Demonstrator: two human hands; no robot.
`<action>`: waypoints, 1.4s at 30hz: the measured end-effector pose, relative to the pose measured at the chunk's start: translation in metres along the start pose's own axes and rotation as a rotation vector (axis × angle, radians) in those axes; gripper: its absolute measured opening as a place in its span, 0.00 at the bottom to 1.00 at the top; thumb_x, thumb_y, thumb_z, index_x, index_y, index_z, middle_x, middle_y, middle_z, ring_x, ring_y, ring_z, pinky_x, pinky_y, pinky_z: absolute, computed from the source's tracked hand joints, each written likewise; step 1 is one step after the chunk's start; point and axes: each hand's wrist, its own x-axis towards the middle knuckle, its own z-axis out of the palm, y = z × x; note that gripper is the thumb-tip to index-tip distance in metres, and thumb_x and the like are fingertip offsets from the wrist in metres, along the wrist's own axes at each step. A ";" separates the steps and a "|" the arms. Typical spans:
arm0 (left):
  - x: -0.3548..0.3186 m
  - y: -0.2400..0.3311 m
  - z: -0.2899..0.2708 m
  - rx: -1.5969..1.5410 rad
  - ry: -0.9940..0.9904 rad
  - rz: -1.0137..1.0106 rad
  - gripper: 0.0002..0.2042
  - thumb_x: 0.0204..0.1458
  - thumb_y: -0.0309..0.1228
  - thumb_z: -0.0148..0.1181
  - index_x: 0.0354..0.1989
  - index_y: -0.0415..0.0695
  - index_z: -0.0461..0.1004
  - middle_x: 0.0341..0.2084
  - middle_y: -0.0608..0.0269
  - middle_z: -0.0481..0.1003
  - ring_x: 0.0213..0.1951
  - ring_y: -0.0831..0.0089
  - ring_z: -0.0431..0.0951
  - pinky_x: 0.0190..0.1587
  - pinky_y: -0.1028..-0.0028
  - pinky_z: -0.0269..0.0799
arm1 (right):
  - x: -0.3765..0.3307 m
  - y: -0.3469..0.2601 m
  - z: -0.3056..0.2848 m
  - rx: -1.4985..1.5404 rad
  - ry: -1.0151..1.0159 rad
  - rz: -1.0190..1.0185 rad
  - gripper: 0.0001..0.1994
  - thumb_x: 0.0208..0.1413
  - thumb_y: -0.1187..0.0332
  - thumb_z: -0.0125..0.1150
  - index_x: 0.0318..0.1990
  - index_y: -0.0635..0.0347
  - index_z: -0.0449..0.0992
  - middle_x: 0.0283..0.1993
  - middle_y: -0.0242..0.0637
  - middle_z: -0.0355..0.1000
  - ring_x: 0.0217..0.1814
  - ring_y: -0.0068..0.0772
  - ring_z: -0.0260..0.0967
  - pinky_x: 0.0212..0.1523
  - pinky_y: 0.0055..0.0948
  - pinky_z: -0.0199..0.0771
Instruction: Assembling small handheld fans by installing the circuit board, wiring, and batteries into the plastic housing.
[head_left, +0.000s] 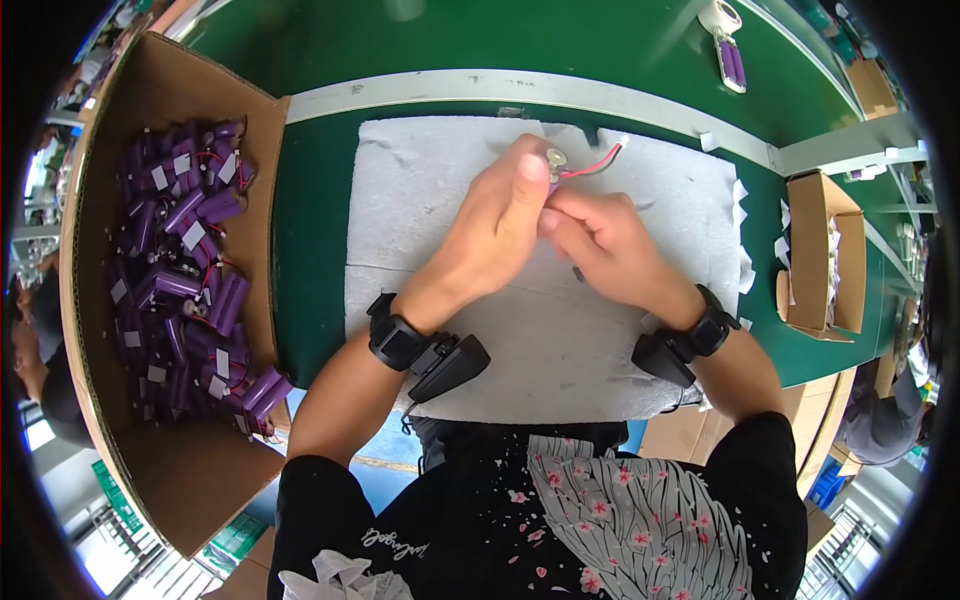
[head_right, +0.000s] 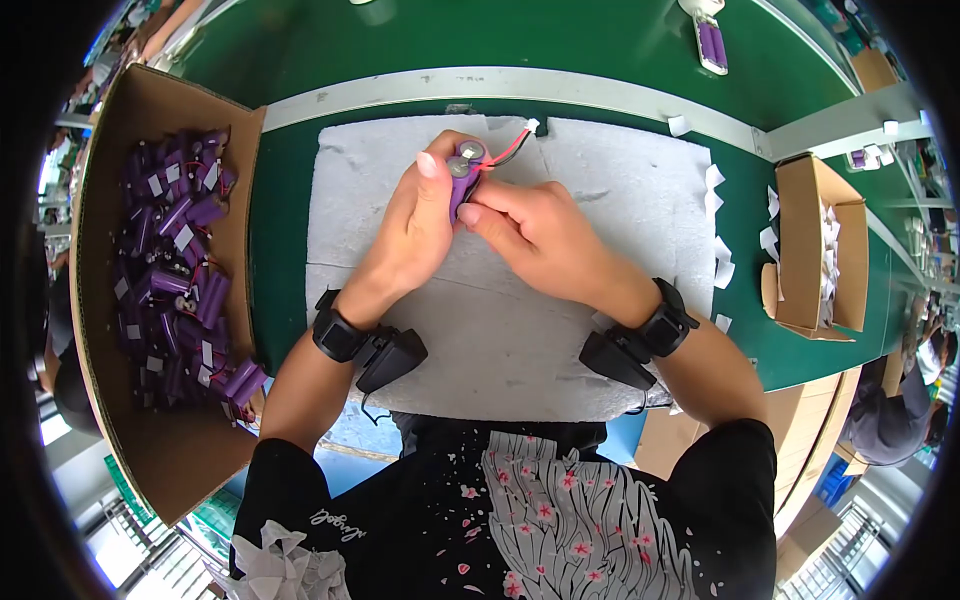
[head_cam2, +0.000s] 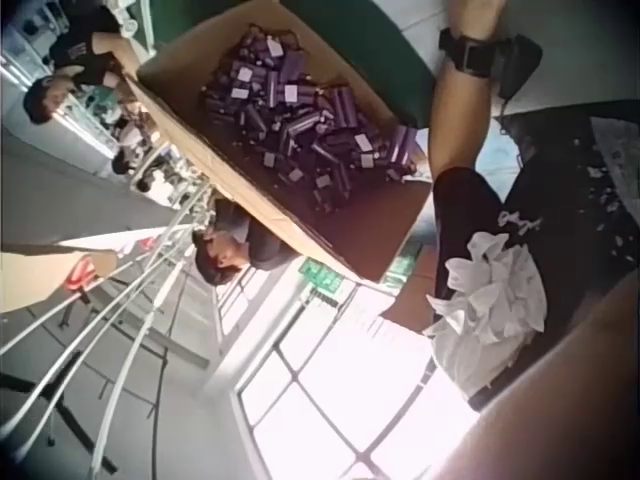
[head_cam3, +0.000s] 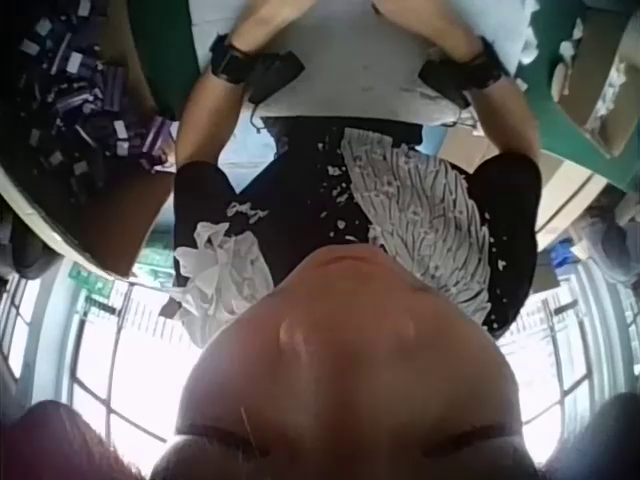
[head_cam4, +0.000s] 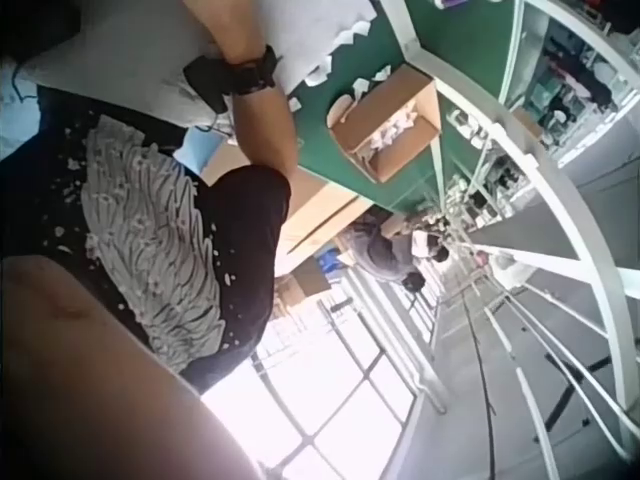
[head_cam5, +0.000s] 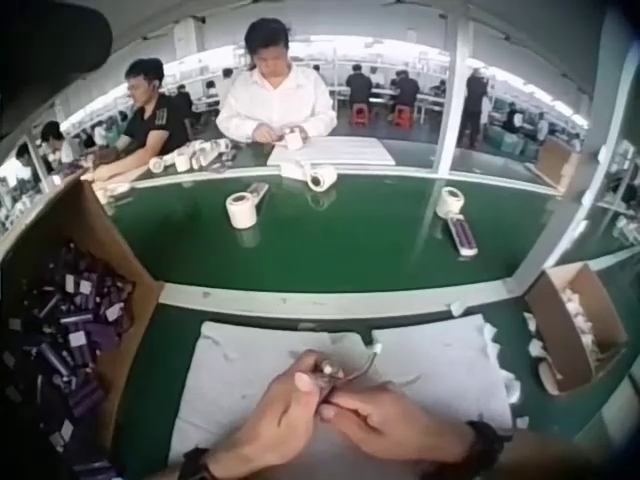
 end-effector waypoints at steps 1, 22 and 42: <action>0.000 0.000 0.000 0.019 0.002 0.026 0.36 0.60 0.63 0.23 0.42 0.40 0.66 0.23 0.69 0.65 0.25 0.81 0.63 0.28 0.79 0.61 | 0.000 -0.001 0.001 0.011 -0.002 0.002 0.09 0.62 0.70 0.50 0.32 0.64 0.71 0.20 0.32 0.69 0.20 0.21 0.64 0.21 0.23 0.62; -0.004 0.006 -0.001 -0.005 -0.034 -0.015 0.32 0.64 0.57 0.27 0.40 0.36 0.67 0.27 0.53 0.70 0.29 0.66 0.72 0.34 0.68 0.69 | -0.001 -0.002 -0.001 0.030 -0.084 -0.021 0.08 0.61 0.70 0.48 0.31 0.63 0.70 0.21 0.33 0.68 0.20 0.25 0.62 0.23 0.26 0.62; -0.003 0.001 0.001 0.154 -0.002 0.182 0.21 0.62 0.46 0.45 0.42 0.35 0.67 0.33 0.49 0.68 0.34 0.57 0.70 0.39 0.65 0.68 | -0.002 0.007 0.002 0.156 0.044 -0.054 0.06 0.55 0.74 0.52 0.29 0.65 0.75 0.17 0.36 0.65 0.17 0.23 0.62 0.20 0.27 0.59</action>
